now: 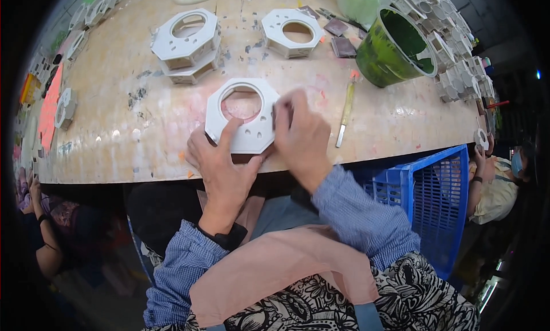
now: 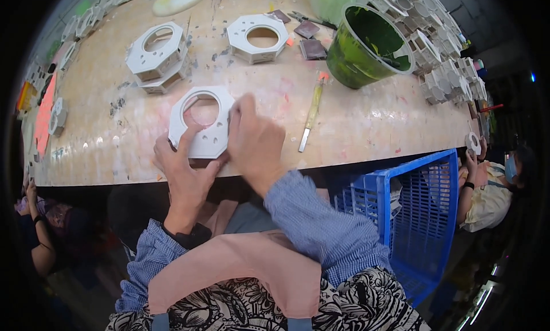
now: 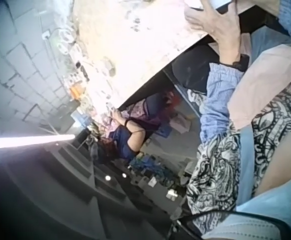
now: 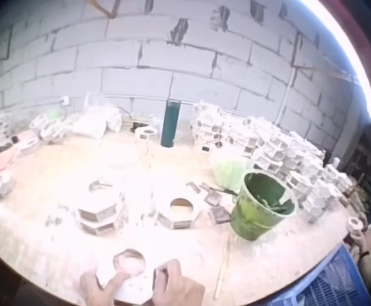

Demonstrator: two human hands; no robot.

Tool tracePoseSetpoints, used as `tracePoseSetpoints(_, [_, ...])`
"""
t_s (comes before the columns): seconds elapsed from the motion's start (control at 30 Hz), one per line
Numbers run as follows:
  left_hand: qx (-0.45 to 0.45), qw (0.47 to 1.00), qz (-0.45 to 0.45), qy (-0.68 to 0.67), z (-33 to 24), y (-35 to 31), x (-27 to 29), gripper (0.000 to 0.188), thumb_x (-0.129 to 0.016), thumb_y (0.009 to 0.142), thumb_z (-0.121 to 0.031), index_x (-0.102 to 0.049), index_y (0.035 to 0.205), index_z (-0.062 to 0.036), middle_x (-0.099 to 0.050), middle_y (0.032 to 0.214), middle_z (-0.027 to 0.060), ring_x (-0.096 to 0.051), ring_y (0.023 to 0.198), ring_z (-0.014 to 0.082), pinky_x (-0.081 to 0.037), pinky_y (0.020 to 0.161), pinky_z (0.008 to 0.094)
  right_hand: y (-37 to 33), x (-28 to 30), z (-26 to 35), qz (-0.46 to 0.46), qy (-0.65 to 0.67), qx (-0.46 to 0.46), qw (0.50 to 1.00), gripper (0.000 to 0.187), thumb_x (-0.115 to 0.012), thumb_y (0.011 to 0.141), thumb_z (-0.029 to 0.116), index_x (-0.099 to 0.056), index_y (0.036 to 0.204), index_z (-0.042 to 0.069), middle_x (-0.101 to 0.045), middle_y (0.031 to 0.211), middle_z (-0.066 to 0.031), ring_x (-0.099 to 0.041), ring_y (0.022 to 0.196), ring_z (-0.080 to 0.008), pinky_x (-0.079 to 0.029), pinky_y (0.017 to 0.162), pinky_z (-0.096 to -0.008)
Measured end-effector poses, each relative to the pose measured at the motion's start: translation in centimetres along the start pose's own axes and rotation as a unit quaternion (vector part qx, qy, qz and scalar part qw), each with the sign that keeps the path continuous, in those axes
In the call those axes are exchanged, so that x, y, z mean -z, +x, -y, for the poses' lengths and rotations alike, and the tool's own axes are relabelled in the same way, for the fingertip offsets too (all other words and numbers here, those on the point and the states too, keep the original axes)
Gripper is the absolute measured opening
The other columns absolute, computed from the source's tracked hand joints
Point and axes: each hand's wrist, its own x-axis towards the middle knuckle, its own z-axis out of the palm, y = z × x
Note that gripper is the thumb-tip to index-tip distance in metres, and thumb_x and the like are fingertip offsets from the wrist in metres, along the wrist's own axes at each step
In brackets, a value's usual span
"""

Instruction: Sanding and cleaning small white plastic octagonal manufacturing parts.

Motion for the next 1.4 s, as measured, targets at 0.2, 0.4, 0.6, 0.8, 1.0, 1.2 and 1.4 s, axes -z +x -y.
tracePoseSetpoints(0.2, [0.009, 1.0, -0.017, -0.021, 0.0, 0.1, -0.3, 0.072, -0.085, 0.057, -0.019, -0.058, 0.124, -0.0187, -0.042, 0.118, 0.0187, -0.039, 0.114, 0.0373, -0.026, 0.1, 0.0489, 1.6, 0.4, -0.6, -0.021, 0.027, 0.004, 0.999, 0.007, -0.059, 0.091, 0.014, -0.054, 0.091, 0.01, -0.061, 0.064, -0.0134, -0.063, 0.057, -0.0333, -0.046, 0.051, -0.0417])
tracePoseSetpoints(0.4, [0.003, 1.0, -0.015, -0.011, -0.1, 0.0, -0.3, 0.07, -0.085, 0.058, -0.019, -0.059, 0.124, -0.018, -0.042, 0.118, 0.0182, -0.039, 0.114, 0.0367, -0.026, 0.1, 0.0484, -0.4, 0.6, -0.1, 0.008, 0.001, 0.032, 0.999, 0.007, -0.06, 0.09, 0.015, -0.054, 0.089, 0.01, -0.061, 0.064, -0.0133, -0.062, 0.056, -0.0343, -0.046, 0.05, -0.042])
tracePoseSetpoints(0.6, [0.007, 1.0, 0.002, 0.017, 0.0, 0.0, -0.2, 0.07, -0.084, 0.059, -0.02, -0.058, 0.124, -0.0179, -0.042, 0.118, 0.0175, -0.039, 0.114, 0.0363, -0.026, 0.099, 0.0487, -2.2, 0.6, 0.8, 0.024, 0.021, 0.073, 0.997, 0.006, -0.059, 0.09, 0.013, -0.054, 0.09, 0.008, -0.061, 0.063, -0.0136, -0.061, 0.055, -0.0362, -0.045, 0.05, -0.045])
tracePoseSetpoints(0.8, [0.01, 1.0, 0.004, 0.004, 0.1, -0.1, 0.0, 0.07, -0.084, 0.059, -0.021, -0.058, 0.124, -0.0183, -0.042, 0.118, 0.0175, -0.039, 0.114, 0.036, -0.026, 0.099, 0.0487, -1.2, 0.6, 0.6, 0.02, -0.017, 0.038, 0.999, 0.009, -0.061, 0.089, 0.014, -0.054, 0.09, 0.01, -0.06, 0.061, -0.0143, -0.062, 0.055, -0.0351, -0.046, 0.051, -0.0437])
tracePoseSetpoints(1.0, [0.019, 1.0, -0.001, -0.012, 0.0, -0.2, -0.2, 0.072, -0.086, 0.057, -0.02, -0.058, 0.124, -0.0183, -0.042, 0.119, 0.0182, -0.039, 0.114, 0.0362, -0.026, 0.099, 0.0489, 1.0, 0.5, -0.6, 0.01, -0.022, 0.012, 1.0, 0.009, -0.059, 0.091, 0.015, -0.053, 0.089, 0.009, -0.06, 0.062, -0.016, -0.062, 0.056, -0.0373, -0.045, 0.049, -0.0464])
tracePoseSetpoints(1.2, [0.015, 1.0, -0.018, -0.015, -0.1, 0.0, -0.4, 0.073, -0.086, 0.057, -0.018, -0.057, 0.124, -0.0181, -0.041, 0.12, 0.0186, -0.039, 0.115, 0.0365, -0.025, 0.101, 0.0488, 1.8, 0.4, -0.8, -0.012, -0.015, 0.024, 1.0, 0.007, -0.058, 0.091, 0.015, -0.054, 0.09, 0.01, -0.059, 0.06, -0.0146, -0.061, 0.054, -0.0369, -0.045, 0.049, -0.0462])
tracePoseSetpoints(1.4, [0.007, 1.0, -0.002, 0.0, 0.0, -0.2, -0.1, 0.074, -0.086, 0.057, -0.018, -0.057, 0.125, -0.0187, -0.041, 0.119, 0.0182, -0.039, 0.115, 0.0366, -0.024, 0.101, 0.0487, -0.8, 0.1, -0.3, 0.038, -0.058, 0.079, 0.994, 0.013, -0.057, 0.092, 0.019, -0.052, 0.096, 0.008, -0.06, 0.063, -0.0162, -0.062, 0.054, -0.0356, -0.045, 0.049, -0.0461])
